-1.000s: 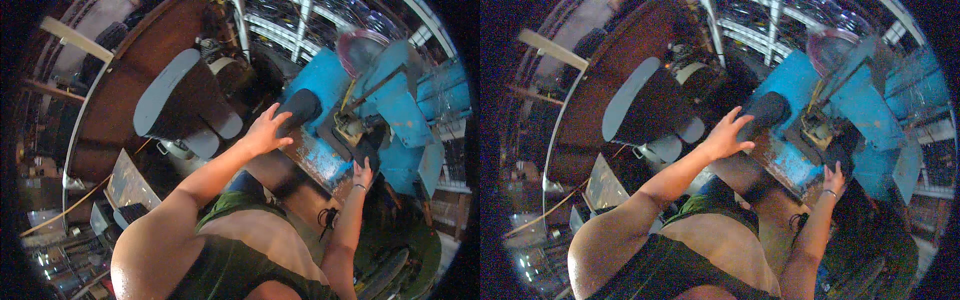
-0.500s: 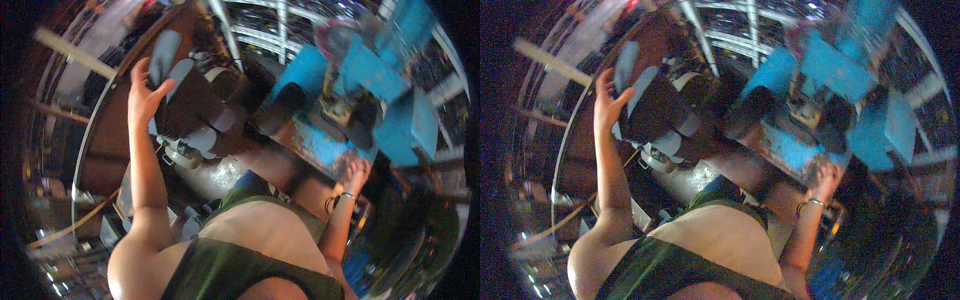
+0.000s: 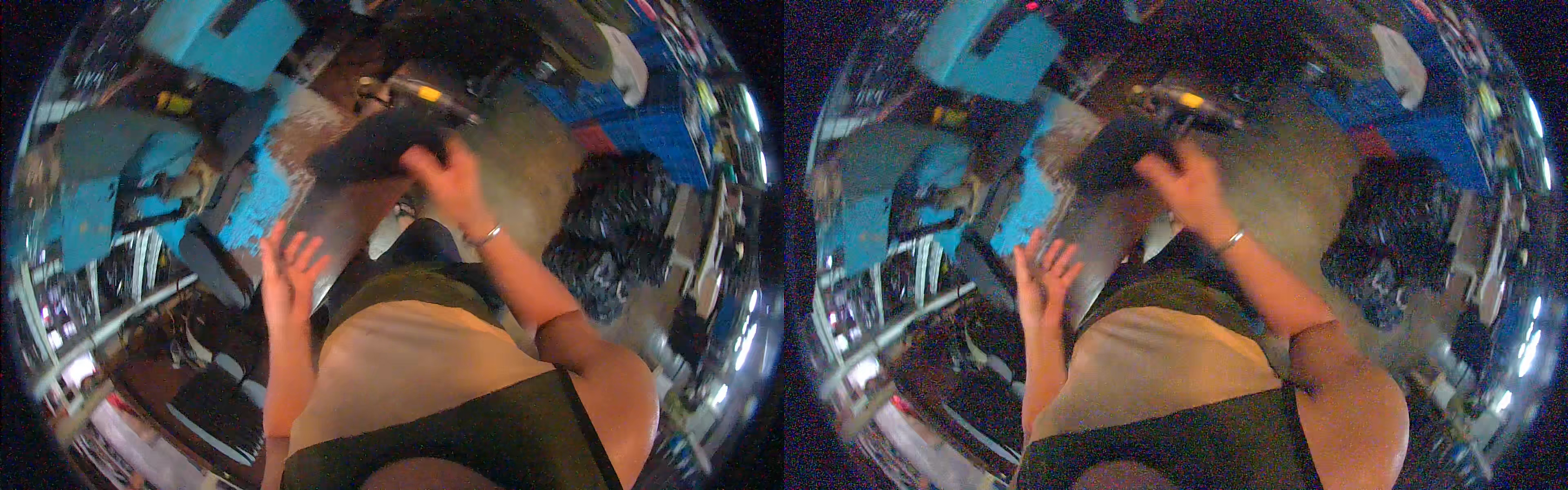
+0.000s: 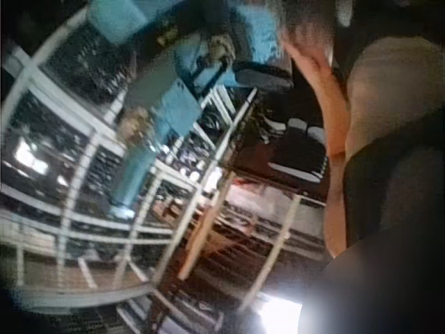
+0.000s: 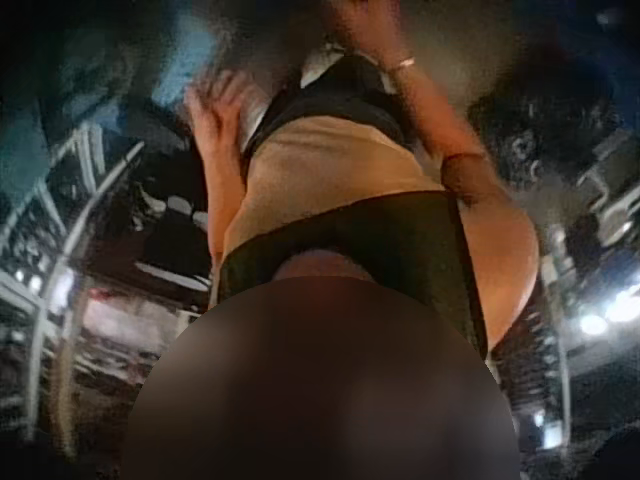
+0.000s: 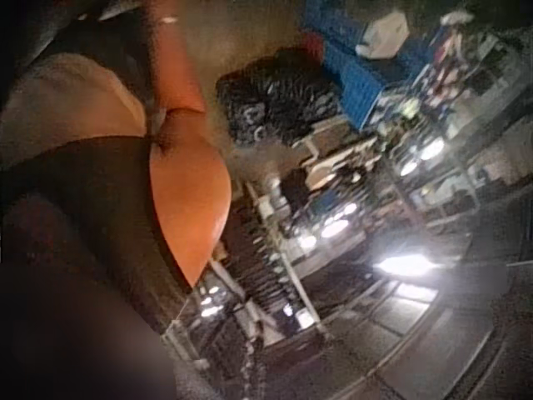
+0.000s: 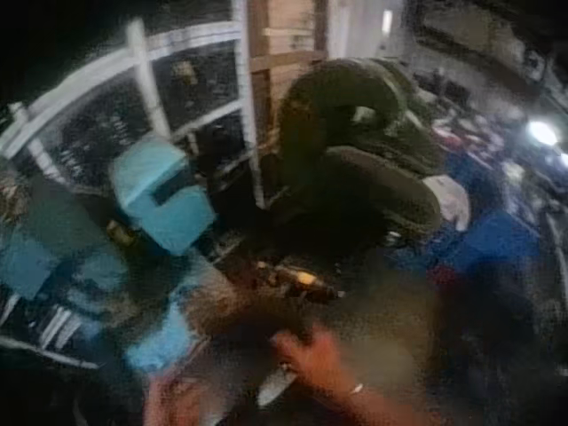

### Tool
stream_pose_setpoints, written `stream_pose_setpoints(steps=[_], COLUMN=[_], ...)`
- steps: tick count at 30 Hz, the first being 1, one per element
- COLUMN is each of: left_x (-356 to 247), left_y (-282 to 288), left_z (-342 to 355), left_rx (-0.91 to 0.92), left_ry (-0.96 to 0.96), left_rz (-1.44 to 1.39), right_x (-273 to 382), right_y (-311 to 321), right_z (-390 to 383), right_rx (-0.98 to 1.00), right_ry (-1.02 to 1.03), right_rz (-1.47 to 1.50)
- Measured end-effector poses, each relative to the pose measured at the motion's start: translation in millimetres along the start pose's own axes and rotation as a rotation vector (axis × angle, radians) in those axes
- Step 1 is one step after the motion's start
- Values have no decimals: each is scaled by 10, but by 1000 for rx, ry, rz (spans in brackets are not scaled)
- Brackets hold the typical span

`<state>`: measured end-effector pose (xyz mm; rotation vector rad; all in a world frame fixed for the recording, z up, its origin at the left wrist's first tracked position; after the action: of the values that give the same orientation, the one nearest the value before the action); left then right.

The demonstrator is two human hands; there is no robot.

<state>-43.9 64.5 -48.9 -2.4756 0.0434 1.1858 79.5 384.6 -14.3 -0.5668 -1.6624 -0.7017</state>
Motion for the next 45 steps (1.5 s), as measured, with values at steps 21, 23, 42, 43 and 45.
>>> stream_pose_setpoints(steps=[21, 23, 42, 43, 45], left_x=[7, 10, -91, -199, -400], left_y=[272, 362, 775, 737, 636], left_z=[259, 248, 609, 746, 1041], left_rx=[-44, -54, -85, -55, -83], left_ry=[-23, -30, -182, -288, -518], left_rz=[299, 279, 649, 726, 929], right_x=[-3030, -2866, -1822, -1628, -1168], right_y=[3078, 3167, 3007, 3001, 2938], right_z=[785, 742, 553, 499, 376], right_rx=[-929, -884, -928, -934, -943], right_ry=[-309, -264, -287, -293, -222], right_rz=[-73, -24, -855, -858, -820])
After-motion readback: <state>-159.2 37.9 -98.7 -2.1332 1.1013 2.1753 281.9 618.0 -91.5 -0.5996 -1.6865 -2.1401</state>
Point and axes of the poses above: each hand's wrist, its own z-axis towards the middle knuckle, its own y-axis out of the back of the hand, x = y × z, the point moved 9 cm from there along z, towards the middle knuckle, and after that the axes turned 7 degrees about -y, right-handed, at the moved point
